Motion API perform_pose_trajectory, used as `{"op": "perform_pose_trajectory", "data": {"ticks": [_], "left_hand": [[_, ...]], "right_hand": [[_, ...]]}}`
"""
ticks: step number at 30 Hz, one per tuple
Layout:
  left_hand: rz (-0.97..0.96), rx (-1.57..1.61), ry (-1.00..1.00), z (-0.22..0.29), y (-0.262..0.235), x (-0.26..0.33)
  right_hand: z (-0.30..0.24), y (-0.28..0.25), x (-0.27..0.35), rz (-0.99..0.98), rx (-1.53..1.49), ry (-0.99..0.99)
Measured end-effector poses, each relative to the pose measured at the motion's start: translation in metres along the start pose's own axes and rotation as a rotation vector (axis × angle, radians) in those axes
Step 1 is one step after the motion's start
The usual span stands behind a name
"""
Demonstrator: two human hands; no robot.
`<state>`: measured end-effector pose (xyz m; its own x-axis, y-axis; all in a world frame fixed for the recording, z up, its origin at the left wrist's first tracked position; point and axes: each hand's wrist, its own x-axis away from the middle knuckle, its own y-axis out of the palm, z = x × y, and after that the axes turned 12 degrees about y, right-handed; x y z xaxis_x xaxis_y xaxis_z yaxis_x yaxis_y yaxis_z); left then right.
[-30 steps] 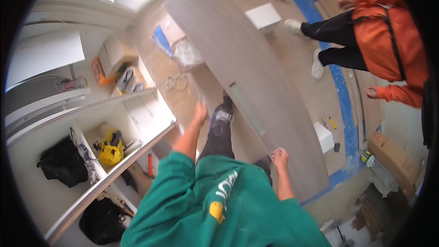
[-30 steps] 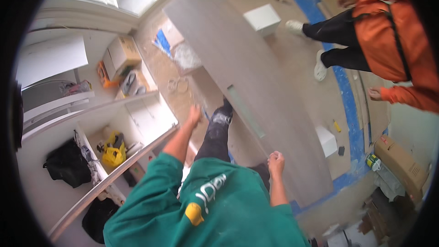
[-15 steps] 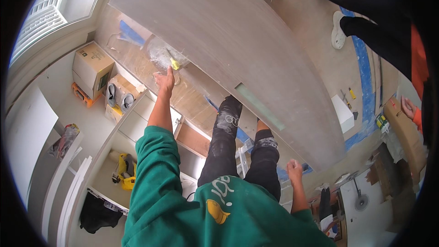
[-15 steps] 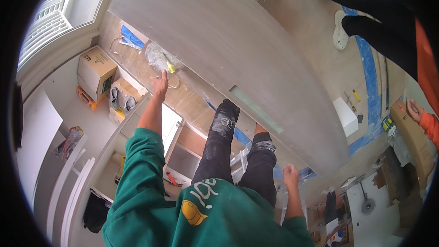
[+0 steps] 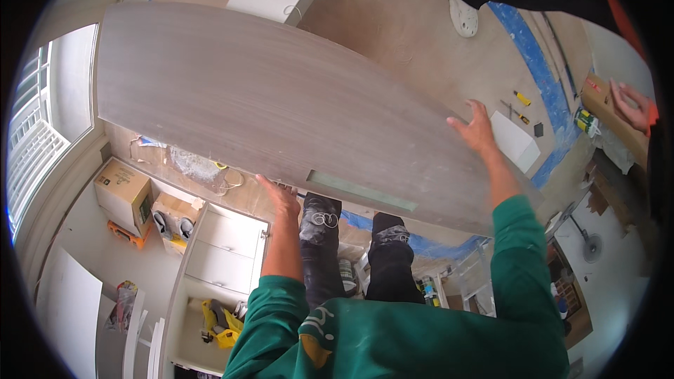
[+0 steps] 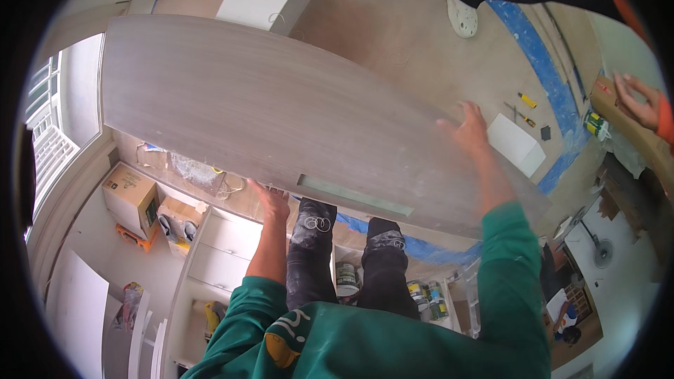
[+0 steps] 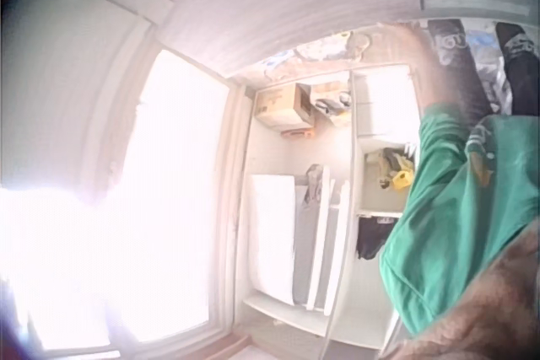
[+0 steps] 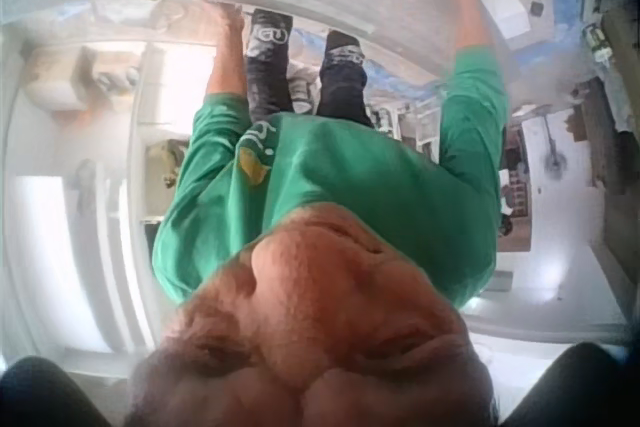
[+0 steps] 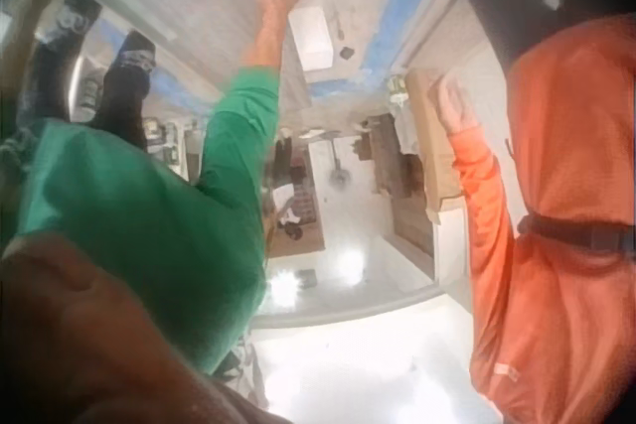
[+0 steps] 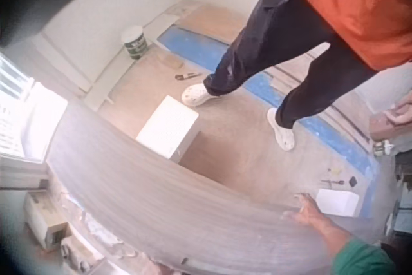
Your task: The person assembles a white shelving unit by aligning and hammering wooden strips into place, then cutting and fitting a large white panel. A coworker assists by holding parts steady during the process.
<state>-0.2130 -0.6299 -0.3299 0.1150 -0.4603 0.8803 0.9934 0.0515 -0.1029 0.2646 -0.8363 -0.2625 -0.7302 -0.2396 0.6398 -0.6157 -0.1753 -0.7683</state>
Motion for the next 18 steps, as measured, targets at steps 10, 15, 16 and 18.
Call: {"op": "perform_pose_trajectory", "data": {"ticks": [10,15,16,18], "left_hand": [[0.062,0.061,0.16,-0.055,0.07,0.027],[-0.053,0.068,0.161,-0.065,0.051,0.019],[-0.062,0.053,0.169,-0.063,0.056,0.019],[-0.051,0.019,0.205,-0.056,0.06,0.015]], "right_hand": [[0.076,0.014,-0.061,-0.563,0.068,0.128],[0.075,0.012,-0.053,-0.52,0.052,0.08],[0.073,0.008,-0.05,-0.502,0.05,0.067],[0.071,0.007,-0.038,-0.424,0.032,0.057]]}}
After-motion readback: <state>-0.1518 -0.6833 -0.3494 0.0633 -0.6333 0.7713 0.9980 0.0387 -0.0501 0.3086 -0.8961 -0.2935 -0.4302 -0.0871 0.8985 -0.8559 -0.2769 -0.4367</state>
